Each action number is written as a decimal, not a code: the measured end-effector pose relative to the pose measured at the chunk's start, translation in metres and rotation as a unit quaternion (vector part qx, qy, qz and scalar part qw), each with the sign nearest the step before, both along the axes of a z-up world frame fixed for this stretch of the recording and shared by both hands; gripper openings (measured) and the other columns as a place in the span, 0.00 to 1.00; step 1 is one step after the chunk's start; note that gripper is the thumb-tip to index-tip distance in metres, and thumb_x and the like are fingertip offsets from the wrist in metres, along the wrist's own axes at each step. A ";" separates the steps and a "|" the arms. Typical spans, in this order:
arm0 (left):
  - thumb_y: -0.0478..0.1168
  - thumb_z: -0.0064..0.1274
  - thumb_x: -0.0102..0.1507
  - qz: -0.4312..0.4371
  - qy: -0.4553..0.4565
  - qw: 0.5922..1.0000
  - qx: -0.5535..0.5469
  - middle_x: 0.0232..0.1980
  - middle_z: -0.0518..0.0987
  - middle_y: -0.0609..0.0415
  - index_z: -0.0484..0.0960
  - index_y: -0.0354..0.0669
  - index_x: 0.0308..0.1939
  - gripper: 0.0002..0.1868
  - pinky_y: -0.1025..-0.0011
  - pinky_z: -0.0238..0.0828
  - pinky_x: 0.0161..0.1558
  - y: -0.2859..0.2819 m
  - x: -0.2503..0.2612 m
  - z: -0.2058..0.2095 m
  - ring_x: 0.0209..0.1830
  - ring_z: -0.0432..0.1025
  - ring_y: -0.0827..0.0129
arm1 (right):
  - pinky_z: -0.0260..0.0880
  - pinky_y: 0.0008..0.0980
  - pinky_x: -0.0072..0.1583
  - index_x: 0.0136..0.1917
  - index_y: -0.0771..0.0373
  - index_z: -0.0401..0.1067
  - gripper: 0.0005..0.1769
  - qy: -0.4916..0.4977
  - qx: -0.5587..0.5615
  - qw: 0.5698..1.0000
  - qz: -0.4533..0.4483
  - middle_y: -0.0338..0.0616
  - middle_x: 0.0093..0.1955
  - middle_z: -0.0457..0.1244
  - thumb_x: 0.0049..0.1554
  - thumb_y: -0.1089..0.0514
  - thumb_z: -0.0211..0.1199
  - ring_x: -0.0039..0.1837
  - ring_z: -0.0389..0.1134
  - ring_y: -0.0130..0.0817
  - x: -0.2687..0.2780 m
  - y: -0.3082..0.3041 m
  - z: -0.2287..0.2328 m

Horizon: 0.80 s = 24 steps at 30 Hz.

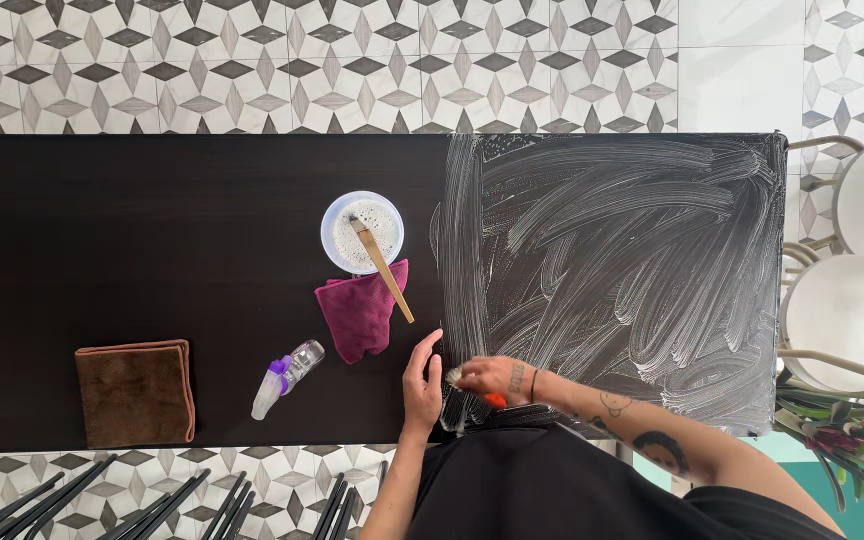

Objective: The person applies a soapy substance to a black table using a brush and then wipes the entire surface with a purple cloth and spray cleaner.

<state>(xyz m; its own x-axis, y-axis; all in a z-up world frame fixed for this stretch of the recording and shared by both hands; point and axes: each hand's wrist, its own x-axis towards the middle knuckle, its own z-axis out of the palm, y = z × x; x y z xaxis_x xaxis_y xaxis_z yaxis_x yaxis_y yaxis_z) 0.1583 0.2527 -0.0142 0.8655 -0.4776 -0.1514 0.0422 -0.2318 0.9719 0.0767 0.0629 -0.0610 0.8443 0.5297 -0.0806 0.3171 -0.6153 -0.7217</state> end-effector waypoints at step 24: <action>0.33 0.44 0.70 0.058 -0.002 0.998 0.009 0.60 0.78 0.46 0.75 0.34 0.64 0.18 0.67 0.71 0.58 0.027 0.005 -0.018 0.59 0.75 0.61 | 0.76 0.38 0.55 0.62 0.57 0.73 0.22 -0.056 -0.019 0.967 -0.246 0.44 0.52 0.67 0.53 0.59 0.65 0.55 0.71 0.44 -0.042 -0.006 0.011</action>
